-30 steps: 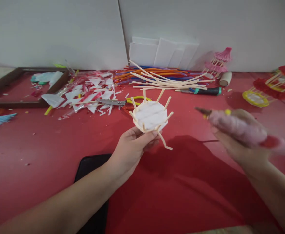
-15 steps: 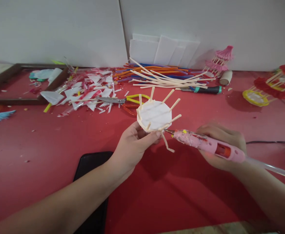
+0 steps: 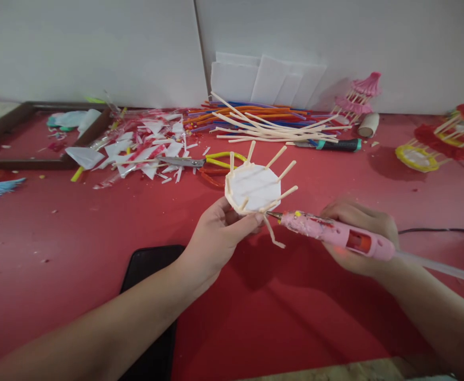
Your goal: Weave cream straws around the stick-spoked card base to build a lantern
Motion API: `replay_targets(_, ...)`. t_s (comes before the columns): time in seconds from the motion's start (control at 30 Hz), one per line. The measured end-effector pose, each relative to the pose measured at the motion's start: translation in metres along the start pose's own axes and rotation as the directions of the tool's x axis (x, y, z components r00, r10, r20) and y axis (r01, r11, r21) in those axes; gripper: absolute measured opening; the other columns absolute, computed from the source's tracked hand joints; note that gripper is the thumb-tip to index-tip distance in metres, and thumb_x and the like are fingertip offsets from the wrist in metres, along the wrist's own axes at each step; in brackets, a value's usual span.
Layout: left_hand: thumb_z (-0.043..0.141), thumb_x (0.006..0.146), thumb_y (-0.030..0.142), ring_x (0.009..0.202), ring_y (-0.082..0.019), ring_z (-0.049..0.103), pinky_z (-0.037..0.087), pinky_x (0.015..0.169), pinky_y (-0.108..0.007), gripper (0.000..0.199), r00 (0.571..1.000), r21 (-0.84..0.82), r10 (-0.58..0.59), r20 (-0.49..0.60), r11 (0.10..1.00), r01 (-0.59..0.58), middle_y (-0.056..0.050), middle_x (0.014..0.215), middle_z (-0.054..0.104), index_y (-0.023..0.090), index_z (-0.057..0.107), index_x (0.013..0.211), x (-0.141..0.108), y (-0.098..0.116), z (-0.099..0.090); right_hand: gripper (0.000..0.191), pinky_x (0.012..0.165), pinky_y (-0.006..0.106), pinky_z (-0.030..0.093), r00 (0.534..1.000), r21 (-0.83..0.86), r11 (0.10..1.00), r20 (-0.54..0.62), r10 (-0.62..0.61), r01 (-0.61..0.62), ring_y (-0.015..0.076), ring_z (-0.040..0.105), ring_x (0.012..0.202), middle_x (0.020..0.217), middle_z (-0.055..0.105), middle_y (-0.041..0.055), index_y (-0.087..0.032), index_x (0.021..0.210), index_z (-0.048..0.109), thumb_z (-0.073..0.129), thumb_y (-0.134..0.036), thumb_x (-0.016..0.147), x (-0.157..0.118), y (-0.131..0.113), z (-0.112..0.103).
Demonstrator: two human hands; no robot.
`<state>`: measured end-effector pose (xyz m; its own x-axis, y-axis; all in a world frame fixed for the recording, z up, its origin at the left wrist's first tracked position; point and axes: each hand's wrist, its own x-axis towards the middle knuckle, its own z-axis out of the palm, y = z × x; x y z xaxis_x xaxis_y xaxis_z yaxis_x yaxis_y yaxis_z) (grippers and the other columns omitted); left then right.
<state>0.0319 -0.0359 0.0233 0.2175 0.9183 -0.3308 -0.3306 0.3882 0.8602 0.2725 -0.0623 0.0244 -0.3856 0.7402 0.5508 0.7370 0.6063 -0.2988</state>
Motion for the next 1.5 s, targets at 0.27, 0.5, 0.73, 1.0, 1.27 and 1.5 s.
replay_targets(0.27, 0.084, 0.068, 0.016, 0.076, -0.013, 0.067, 0.054, 0.071, -0.025, 0.028, 1.0, 0.004, -0.004, -0.009, 1.0, 0.004, -0.002, 0.087, 0.076, 0.017, 0.07, 0.092, -0.0006, 0.0014, 0.0014, 0.012, 0.045, 0.026, 0.039, 1.0, -0.034, 0.999, 0.0, -0.003, 0.003, 0.014, 0.058, 0.051, 0.066, 0.063, 0.0025, -0.022, 0.078, 0.053, 0.06, -0.012, 0.076, 0.0009, -0.0011, -0.0018)
replay_targets(0.5, 0.085, 0.067, 0.016, 0.078, -0.013, 0.068, 0.054, 0.072, -0.025, 0.031, 1.0, -0.002, -0.01, -0.017, 1.0, 0.01, -0.003, 0.089, 0.076, 0.017, 0.071, 0.095, -0.0003, 0.0019, 0.0014, 0.01, 0.044, 0.025, 0.036, 1.0, -0.057, 0.998, -0.027, 0.006, -0.008, 0.0122, 0.054, 0.049, 0.064, 0.061, 0.0012, -0.021, 0.076, 0.053, 0.059, -0.014, 0.078, 0.0001, -0.0007, -0.0006)
replay_targets(0.73, 0.083, 0.068, 0.016, 0.076, -0.014, 0.067, 0.054, 0.071, -0.027, 0.028, 1.0, 0.014, 0.006, 0.001, 1.0, -0.006, -0.002, 0.089, 0.076, 0.018, 0.07, 0.094, 0.0, 0.0009, 0.0004, 0.013, 0.045, 0.025, 0.036, 0.998, -0.093, 0.994, -0.044, 0.044, -0.048, 0.013, 0.055, 0.051, 0.064, 0.061, 0.0008, -0.023, 0.075, 0.052, 0.06, -0.012, 0.076, -0.0044, 0.0019, 0.0005)
replay_targets(1.0, 0.083, 0.069, 0.016, 0.073, -0.013, 0.066, 0.054, 0.073, -0.028, 0.026, 1.0, 0.021, 0.012, 0.004, 1.0, -0.012, -0.002, 0.087, 0.075, 0.018, 0.071, 0.092, 0.0012, -0.0004, -0.0015, 0.014, 0.044, 0.027, 0.033, 0.99, -0.104, 0.986, -0.07, 0.12, -0.127, 0.0123, 0.048, 0.047, 0.059, 0.056, -0.0011, -0.025, 0.071, 0.05, 0.058, -0.016, 0.078, -0.0039, -0.0007, 0.0003)
replay_targets(1.27, 0.083, 0.069, 0.015, 0.078, -0.012, 0.066, 0.055, 0.073, -0.026, 0.029, 1.0, 0.006, 0.01, -0.013, 1.0, -0.01, -0.001, 0.091, 0.075, 0.019, 0.071, 0.095, 0.001, 0.0005, -0.0007, 0.014, 0.046, 0.029, 0.03, 0.981, -0.078, 0.982, -0.094, 0.167, -0.174, 0.0128, 0.045, 0.047, 0.059, 0.054, -0.0006, -0.024, 0.07, 0.051, 0.06, -0.015, 0.077, -0.0049, -0.0009, 0.0012)
replay_targets(1.5, 0.084, 0.069, 0.015, 0.081, -0.012, 0.068, 0.056, 0.075, -0.025, 0.031, 0.999, 0.019, 0.001, -0.036, 1.0, 0.0, -0.001, 0.094, 0.076, 0.019, 0.071, 0.097, 0.0004, 0.0006, -0.0014, 0.017, 0.047, 0.027, 0.034, 0.99, -0.132, 0.984, -0.092, 0.11, -0.122, 0.0124, 0.049, 0.048, 0.059, 0.055, 0.001, -0.022, 0.068, 0.05, 0.062, -0.011, 0.074, -0.0053, 0.0036, -0.0019)
